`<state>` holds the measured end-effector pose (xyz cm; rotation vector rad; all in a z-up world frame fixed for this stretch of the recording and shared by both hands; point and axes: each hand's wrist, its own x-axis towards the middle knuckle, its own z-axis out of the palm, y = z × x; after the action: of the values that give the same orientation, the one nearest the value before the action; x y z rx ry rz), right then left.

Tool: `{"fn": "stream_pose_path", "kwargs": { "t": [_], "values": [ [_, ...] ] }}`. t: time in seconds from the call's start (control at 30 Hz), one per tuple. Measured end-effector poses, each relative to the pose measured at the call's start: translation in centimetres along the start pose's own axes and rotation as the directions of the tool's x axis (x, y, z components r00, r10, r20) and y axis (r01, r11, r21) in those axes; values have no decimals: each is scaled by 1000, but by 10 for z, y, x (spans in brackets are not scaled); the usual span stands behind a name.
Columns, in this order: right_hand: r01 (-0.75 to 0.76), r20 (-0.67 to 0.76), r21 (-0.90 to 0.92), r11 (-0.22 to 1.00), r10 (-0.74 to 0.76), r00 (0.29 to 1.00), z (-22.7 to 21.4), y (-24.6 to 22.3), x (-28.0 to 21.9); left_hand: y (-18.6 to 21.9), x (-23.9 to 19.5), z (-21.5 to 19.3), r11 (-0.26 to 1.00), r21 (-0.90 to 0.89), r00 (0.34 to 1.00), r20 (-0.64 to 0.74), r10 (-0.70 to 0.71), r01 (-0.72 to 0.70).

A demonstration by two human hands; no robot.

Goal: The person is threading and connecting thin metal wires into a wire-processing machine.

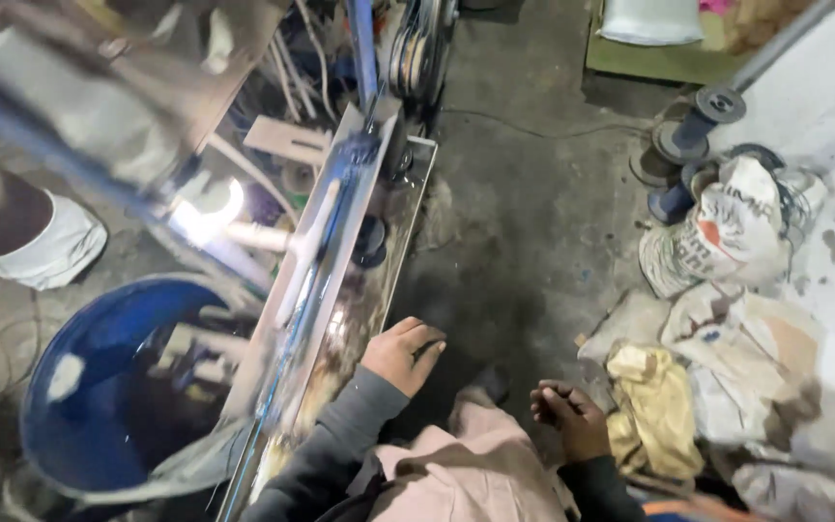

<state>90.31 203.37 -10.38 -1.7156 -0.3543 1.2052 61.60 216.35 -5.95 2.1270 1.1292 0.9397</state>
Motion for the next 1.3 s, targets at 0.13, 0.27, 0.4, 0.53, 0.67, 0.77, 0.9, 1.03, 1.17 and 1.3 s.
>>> {"fn": "stream_pose_path", "kwargs": {
  "t": [0.13,0.27,0.4,0.53,0.67,0.77,0.9,1.03,1.17,1.3],
  "values": [
    [59,-6,51,997,-59,998,6,-11,135,-41,97,47,999,-3,999,25,-32,33],
    [-1,-21,23,1000,2,1000,14,-109,221,-76,200,98,997,1,997,29,-75,75],
    [-4,33,0,1000,4,999,3,-174,359,-119,321,134,988,93,992,-37,-120,123],
    [66,77,-60,996,-61,995,27,-273,425,-207,428,168,930,324,981,-143,-133,173],
    [25,92,-127,992,-13,996,54,-341,505,-276,550,151,915,350,967,-218,-128,200],
    [64,89,-112,992,-54,995,68,-363,593,-327,641,133,883,394,955,-247,-166,256],
    [138,105,-20,990,-135,985,102,-403,724,-415,756,129,815,469,922,-337,-190,340],
    [146,150,-64,987,-135,979,170,-487,794,-493,843,142,762,512,908,-339,-245,397],
    [139,270,-62,988,-118,956,215,-533,869,-513,896,145,631,523,801,-194,-567,573],
    [238,424,-221,946,-127,897,257,-587,945,-518,946,147,532,539,689,-132,-712,653]
  ]
}}
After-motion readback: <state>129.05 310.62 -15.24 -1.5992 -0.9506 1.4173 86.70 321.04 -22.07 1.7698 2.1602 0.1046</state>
